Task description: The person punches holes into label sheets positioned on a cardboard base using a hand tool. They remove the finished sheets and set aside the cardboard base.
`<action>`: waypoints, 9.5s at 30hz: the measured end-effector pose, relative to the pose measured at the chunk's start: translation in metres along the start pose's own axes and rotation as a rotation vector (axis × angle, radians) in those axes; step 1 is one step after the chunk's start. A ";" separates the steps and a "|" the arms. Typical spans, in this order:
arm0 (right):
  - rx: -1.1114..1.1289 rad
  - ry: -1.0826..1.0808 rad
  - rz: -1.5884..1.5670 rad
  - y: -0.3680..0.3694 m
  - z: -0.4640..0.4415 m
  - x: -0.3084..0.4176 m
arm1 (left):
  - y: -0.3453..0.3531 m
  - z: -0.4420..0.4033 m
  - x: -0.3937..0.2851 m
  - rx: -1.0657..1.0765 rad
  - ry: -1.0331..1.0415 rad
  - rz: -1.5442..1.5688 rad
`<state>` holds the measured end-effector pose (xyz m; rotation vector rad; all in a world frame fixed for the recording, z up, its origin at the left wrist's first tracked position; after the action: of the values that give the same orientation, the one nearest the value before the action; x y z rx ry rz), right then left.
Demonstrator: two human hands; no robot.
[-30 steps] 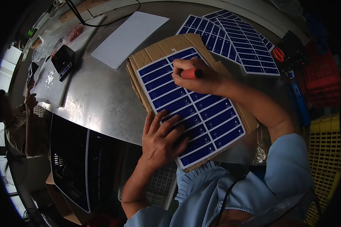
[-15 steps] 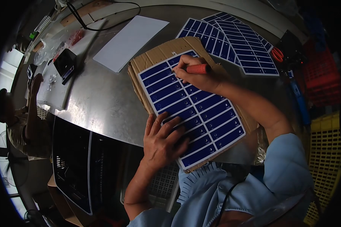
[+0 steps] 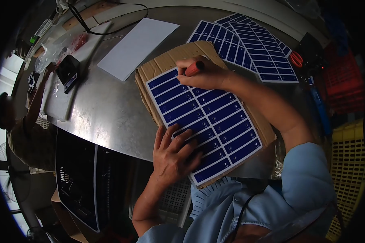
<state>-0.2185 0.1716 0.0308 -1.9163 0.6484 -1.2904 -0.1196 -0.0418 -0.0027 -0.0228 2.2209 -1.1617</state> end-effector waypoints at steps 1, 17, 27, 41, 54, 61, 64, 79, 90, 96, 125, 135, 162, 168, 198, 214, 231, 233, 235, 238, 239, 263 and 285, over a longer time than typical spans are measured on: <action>-0.006 0.017 0.016 -0.001 -0.002 0.002 | 0.000 -0.001 0.000 -0.003 -0.005 -0.003; -0.152 0.135 -0.296 0.022 -0.001 -0.032 | -0.001 0.000 0.001 -0.012 -0.007 -0.004; -0.228 0.003 0.056 0.014 -0.011 -0.008 | 0.000 0.000 -0.001 -0.001 -0.006 -0.004; -0.211 0.005 -0.186 0.000 0.057 0.017 | -0.002 0.009 0.002 0.007 -0.132 -0.024; 0.048 -0.369 -0.155 0.026 0.171 0.081 | 0.008 -0.005 0.007 -0.009 -0.141 -0.090; 0.055 -0.331 -0.090 0.027 0.168 0.076 | 0.012 -0.010 0.012 -0.005 -0.149 -0.110; 0.026 -0.359 -0.092 0.030 0.167 0.075 | 0.012 -0.010 0.012 -0.003 -0.143 -0.124; 0.238 -0.383 0.224 0.021 0.144 0.102 | 0.013 -0.011 0.011 -0.015 -0.127 -0.124; 0.052 -0.288 -0.145 0.027 0.156 0.081 | 0.014 -0.009 0.008 -0.005 -0.153 -0.130; -0.038 -0.206 -0.222 0.034 0.156 0.071 | 0.011 -0.009 0.010 0.018 -0.165 -0.115; -0.057 -0.170 -0.214 0.027 0.132 0.064 | 0.008 -0.010 0.011 0.047 -0.158 -0.088; 0.042 -0.165 -0.147 0.021 0.123 0.073 | 0.005 -0.009 0.016 0.077 -0.162 -0.012; -0.138 -0.191 -0.151 0.037 0.110 0.054 | 0.010 0.032 -0.015 -0.199 0.070 0.073; 0.008 -0.237 -0.130 0.023 0.096 0.060 | 0.010 0.029 -0.012 -0.163 0.092 0.044; 0.130 -0.244 0.099 0.021 0.065 0.065 | 0.002 0.011 -0.008 -0.010 0.071 0.003; -0.142 -0.175 -0.153 0.036 0.067 0.036 | 0.004 0.012 -0.005 0.011 0.040 -0.006; -0.032 -0.250 0.061 0.030 0.054 0.047 | 0.006 0.010 -0.007 0.043 0.049 -0.039; -0.118 -0.308 0.101 0.032 0.053 0.049 | 0.004 0.009 -0.008 0.049 0.050 -0.045; -0.104 -0.314 0.157 0.032 0.057 0.052 | 0.004 0.010 -0.009 0.045 0.059 -0.052; -0.083 -0.343 0.249 0.032 0.060 0.053 | 0.006 0.010 -0.008 0.023 0.069 -0.057; -0.067 -0.294 0.100 0.029 0.058 0.049 | 0.006 0.010 -0.008 0.010 0.072 -0.050; -0.008 -0.296 0.060 0.026 0.036 0.041 | -0.013 -0.015 0.020 0.055 0.081 -0.013; -0.051 -0.110 -0.145 0.025 0.026 0.025 | -0.014 -0.016 0.022 0.086 0.084 0.013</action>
<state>-0.1851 0.1459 0.0187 -2.0926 0.4983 -1.2568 -0.1498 -0.0447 0.0027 0.0772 2.2377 -1.2715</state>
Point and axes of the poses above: each hand's wrist, its own z-axis away from the middle knuckle, its own y-axis out of the palm, x = y × z, the point moved 2 cm from there along -z, towards the middle knuckle, and after that the axes turned 11 degrees about z, right-handed, at the moved point
